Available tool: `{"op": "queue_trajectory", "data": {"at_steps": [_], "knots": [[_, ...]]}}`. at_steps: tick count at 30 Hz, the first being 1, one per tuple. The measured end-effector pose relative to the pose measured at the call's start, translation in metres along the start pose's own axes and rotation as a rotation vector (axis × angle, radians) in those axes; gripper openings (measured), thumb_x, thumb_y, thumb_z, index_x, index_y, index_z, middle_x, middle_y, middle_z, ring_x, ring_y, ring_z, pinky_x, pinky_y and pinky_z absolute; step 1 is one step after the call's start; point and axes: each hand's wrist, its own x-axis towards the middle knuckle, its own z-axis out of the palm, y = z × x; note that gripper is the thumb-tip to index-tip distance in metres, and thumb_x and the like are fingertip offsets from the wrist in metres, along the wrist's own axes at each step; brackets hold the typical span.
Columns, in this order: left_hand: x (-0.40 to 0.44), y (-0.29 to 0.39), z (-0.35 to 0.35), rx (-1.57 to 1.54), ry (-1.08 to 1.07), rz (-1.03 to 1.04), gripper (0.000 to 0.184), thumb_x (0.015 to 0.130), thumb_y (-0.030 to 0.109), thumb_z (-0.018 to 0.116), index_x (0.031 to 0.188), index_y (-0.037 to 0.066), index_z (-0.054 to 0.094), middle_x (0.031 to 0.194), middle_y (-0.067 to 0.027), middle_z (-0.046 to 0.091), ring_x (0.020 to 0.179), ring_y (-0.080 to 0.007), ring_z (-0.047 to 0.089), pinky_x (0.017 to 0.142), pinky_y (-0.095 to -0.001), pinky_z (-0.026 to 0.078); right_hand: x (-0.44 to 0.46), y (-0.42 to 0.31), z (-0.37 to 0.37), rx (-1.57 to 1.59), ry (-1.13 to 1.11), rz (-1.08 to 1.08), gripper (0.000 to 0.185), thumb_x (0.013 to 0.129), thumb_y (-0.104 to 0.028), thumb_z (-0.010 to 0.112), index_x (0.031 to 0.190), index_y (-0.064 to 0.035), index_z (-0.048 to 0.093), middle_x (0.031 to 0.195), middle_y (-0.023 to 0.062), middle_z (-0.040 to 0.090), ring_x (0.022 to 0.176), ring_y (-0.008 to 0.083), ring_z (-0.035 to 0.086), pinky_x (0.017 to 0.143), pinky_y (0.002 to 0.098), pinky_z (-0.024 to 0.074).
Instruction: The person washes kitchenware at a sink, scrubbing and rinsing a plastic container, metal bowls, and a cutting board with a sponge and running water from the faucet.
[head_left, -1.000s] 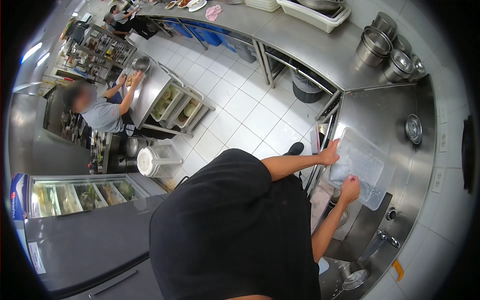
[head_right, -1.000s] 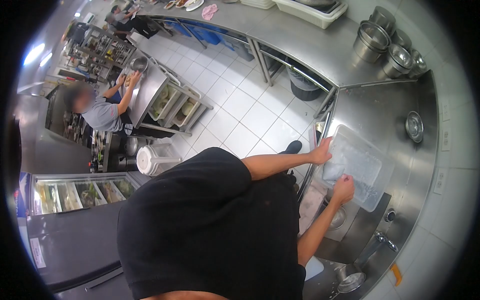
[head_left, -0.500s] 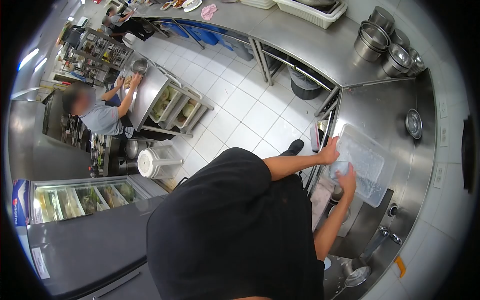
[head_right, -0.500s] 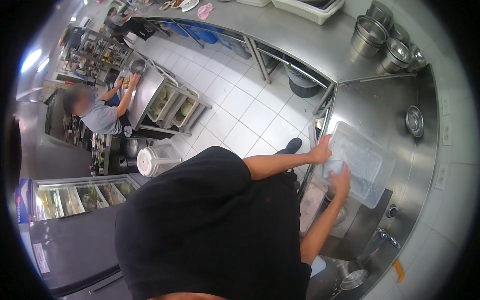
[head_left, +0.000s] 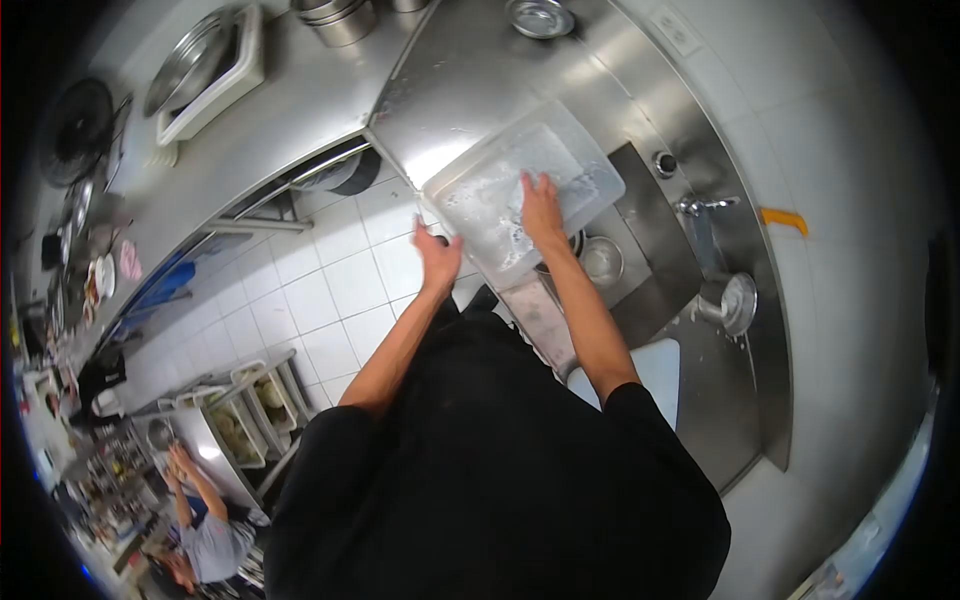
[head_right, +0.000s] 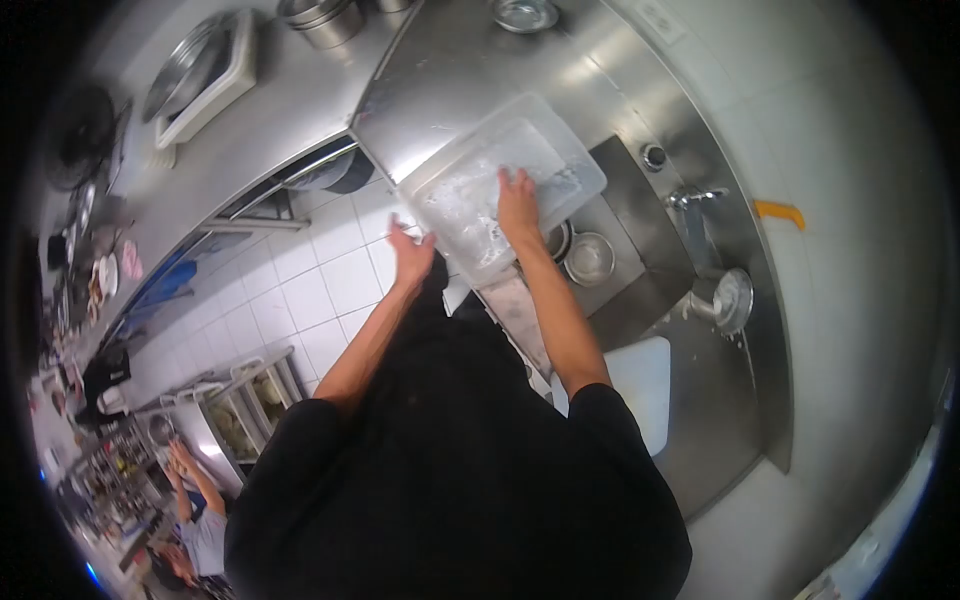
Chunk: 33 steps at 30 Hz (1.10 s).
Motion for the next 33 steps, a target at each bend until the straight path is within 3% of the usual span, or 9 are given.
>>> {"op": "queue_trajectory", "data": {"at_steps": [4,10,13,17,19,22,26,29,33], "knots": [[0.048,0.07,-0.01,0.559,0.118,0.664,0.069,0.078,0.011,0.069,0.138,-0.002,0.038,0.128,-0.0208,0.048,0.116,-0.0404,0.048,0.095,-0.0448,0.044,-0.009,-0.002,0.026,-0.01,-0.193,-0.09,0.042,0.092,-0.008,0.047,0.134,-0.0008,0.047,0.144,0.0251,0.036,0.129,0.0413,0.043,0.098,0.0435,0.0493],[0.19,0.041,0.053,0.692,-0.692,0.64,0.037,0.092,0.019,0.057,0.123,0.001,0.05,0.113,-0.0207,0.059,0.101,-0.0394,0.06,0.085,-0.0488,0.05,0.037,0.075,0.059,-0.277,-0.071,-0.342,0.045,0.092,-0.008,0.047,0.136,0.0002,0.046,0.148,0.0253,0.034,0.132,0.0416,0.041,0.1,0.0434,0.0481],[0.184,0.046,0.054,0.529,-0.588,0.736,0.032,0.095,0.02,0.05,0.122,0.003,0.051,0.104,-0.0218,0.062,0.094,-0.0406,0.062,0.082,-0.0492,0.052,0.084,0.09,0.031,-0.447,-0.043,-0.06,0.048,0.09,-0.003,0.046,0.138,0.0004,0.044,0.151,0.0243,0.032,0.134,0.0418,0.039,0.108,0.0428,0.0407],[0.165,0.076,0.042,0.365,-0.592,0.667,0.048,0.096,0.015,0.046,0.142,0.006,0.037,0.12,-0.0234,0.052,0.103,-0.0446,0.057,0.084,-0.0491,0.051,0.107,0.042,0.053,-0.009,0.363,0.036,0.055,0.082,0.002,0.052,0.137,-0.001,0.046,0.146,0.0225,0.038,0.131,0.0408,0.04,0.111,0.0427,0.0351],[0.176,0.069,0.044,0.157,-0.687,0.692,0.06,0.098,0.017,0.044,0.152,0.006,0.021,0.136,-0.026,0.043,0.121,-0.0438,0.047,0.101,-0.044,0.041,0.099,-0.008,0.067,0.121,0.487,0.176,0.057,0.078,0.002,0.056,0.135,-0.0016,0.047,0.141,0.0217,0.043,0.128,0.0404,0.042,0.109,0.043,0.0357],[0.188,0.048,0.055,0.07,-0.823,0.652,0.06,0.103,0.029,0.038,0.154,0.005,0.016,0.153,-0.0226,0.03,0.14,-0.0378,0.031,0.117,-0.0381,0.021,0.089,-0.057,0.074,0.507,0.513,0.348,0.059,0.076,-0.001,0.063,0.132,-0.0018,0.045,0.133,0.0209,0.046,0.125,0.0392,0.043,0.106,0.0441,0.0362],[0.183,0.073,0.044,-0.104,-1.001,0.335,0.061,0.105,0.042,0.028,0.155,0.01,0.013,0.16,-0.0143,0.019,0.148,-0.0289,0.017,0.119,-0.0356,0.017,0.084,-0.084,0.103,1.132,0.458,0.755,0.049,0.088,-0.016,0.061,0.132,-0.0029,0.044,0.127,0.0147,0.05,0.123,0.0319,0.045,0.102,0.045,0.0386],[0.179,0.077,0.041,-0.085,-1.005,0.285,0.059,0.105,0.039,0.034,0.156,0.017,0.014,0.157,-0.0156,0.027,0.145,-0.0313,0.025,0.117,-0.0389,0.021,0.094,-0.099,0.094,1.763,0.547,1.002,0.044,0.095,-0.031,0.054,0.127,-0.0031,0.048,0.125,0.0104,0.052,0.121,0.0263,0.046,0.096,0.0433,0.0424],[0.181,0.087,0.034,-0.036,-1.032,0.269,0.064,0.097,0.009,0.04,0.156,0.019,0.017,0.151,-0.0223,0.034,0.14,-0.0358,0.035,0.116,-0.0361,0.026,0.166,-0.035,0.056,2.08,0.537,1.001,0.049,0.1,-0.039,0.044,0.134,-0.0033,0.041,0.132,0.0157,0.049,0.117,0.0293,0.053,0.089,0.0378,0.0512]]}}
